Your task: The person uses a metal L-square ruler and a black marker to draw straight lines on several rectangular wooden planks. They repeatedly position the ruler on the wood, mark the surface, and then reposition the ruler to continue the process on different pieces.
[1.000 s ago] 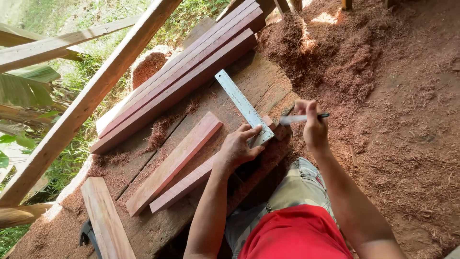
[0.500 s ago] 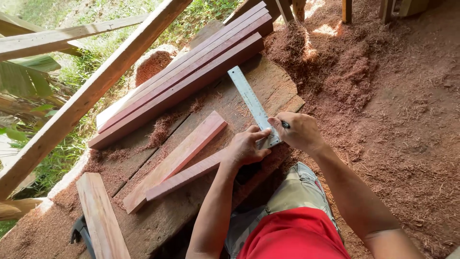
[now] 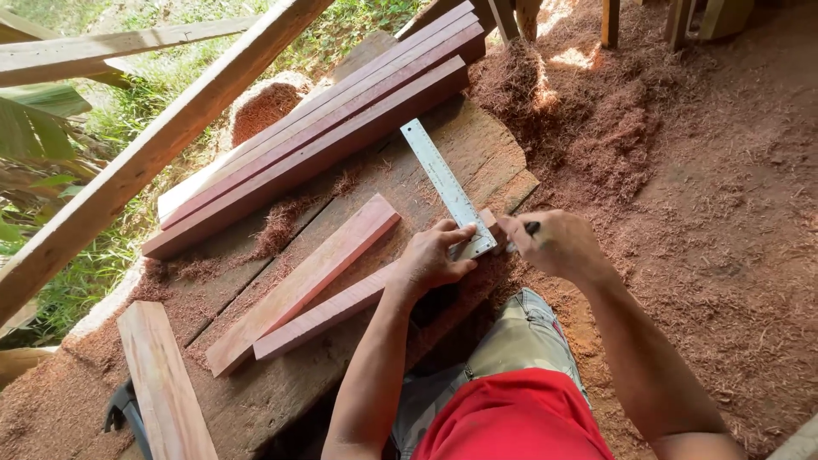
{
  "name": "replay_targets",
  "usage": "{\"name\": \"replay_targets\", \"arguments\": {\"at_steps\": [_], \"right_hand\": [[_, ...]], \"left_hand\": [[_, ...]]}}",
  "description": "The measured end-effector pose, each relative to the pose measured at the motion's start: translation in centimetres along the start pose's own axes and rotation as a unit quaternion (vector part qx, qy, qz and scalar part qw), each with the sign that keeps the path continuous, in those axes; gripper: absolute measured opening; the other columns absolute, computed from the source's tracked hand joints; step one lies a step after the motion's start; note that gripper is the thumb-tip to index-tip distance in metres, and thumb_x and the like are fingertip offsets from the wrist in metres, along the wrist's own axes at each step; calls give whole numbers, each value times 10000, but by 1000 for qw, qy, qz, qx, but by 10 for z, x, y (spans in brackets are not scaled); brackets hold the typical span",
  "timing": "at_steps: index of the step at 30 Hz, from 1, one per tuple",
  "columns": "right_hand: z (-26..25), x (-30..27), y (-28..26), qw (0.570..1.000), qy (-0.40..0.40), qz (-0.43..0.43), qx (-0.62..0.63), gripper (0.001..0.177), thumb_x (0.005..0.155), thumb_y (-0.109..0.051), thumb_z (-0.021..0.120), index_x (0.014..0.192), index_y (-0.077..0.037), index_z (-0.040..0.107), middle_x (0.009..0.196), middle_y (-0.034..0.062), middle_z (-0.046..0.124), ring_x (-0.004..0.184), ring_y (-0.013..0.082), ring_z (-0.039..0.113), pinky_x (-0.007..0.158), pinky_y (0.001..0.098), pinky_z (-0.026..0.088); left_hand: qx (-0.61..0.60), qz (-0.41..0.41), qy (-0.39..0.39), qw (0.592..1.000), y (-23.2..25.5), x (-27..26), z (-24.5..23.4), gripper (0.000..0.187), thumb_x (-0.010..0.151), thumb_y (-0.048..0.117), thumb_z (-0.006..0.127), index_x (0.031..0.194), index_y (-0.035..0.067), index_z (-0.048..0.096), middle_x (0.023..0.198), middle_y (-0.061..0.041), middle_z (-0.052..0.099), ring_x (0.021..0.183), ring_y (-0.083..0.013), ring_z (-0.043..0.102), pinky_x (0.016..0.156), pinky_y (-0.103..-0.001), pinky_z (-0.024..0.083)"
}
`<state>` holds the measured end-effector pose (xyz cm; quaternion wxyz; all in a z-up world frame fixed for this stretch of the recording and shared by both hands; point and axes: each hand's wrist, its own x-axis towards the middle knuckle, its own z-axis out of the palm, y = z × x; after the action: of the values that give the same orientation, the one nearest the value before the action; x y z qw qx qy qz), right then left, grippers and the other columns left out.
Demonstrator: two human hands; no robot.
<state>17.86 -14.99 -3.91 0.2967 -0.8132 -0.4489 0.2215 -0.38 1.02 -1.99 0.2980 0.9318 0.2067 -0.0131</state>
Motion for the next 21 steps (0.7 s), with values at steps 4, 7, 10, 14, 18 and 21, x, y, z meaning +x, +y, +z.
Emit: {"name": "replay_targets", "arguments": {"at_steps": [4,7,10,14,18,21], "right_hand": [[20,19,11,989,116,-74,51,455,1062,-496,431,1035,-158,734,608,-1,627,393,74,445,304,259,343],[33,18,11,992,75,-69,74,500,1075,-509,432,1002,-127,746,647,18,634,435,70,452,335,240,366],[3,-9,2,999,-21,37,10,514,1074,-530,410,1002,-164,764,655,52,656,454,157,434,394,311,342],[13,-10,28,999,-7,48,-9,513,1085,-508,398,952,-144,733,742,45,656,498,170,471,406,333,377],[77,9,32,959,-45,100,262,399,1086,-419,480,976,-75,649,799,40,602,575,120,520,493,280,458],[107,12,40,903,-73,113,408,383,1090,-347,553,1007,9,669,750,62,584,567,136,490,490,298,433]], "left_hand": [[-5,2,7,1000,3,-1,-1,644,742,326,824,1364,263,669,1299,-62,668,1085,-298,703,994,-412,531],[-12,7,15,1000,6,-1,-6,637,745,321,833,1359,252,680,1282,-71,683,1106,-300,706,1004,-410,542],[-12,-22,3,1000,11,-3,-5,639,737,332,836,1352,274,673,1296,-63,661,1102,-295,690,1000,-408,517],[-36,-7,26,999,3,-3,-1,639,721,319,846,1338,263,690,1305,-69,669,1110,-304,699,1003,-401,537],[-42,-22,26,999,-3,-1,4,662,710,340,855,1347,290,682,1323,-54,662,1097,-289,701,994,-401,535],[-69,4,68,995,-13,-10,12,668,694,331,872,1332,255,690,1334,-80,656,1116,-296,692,989,-403,542]]}}
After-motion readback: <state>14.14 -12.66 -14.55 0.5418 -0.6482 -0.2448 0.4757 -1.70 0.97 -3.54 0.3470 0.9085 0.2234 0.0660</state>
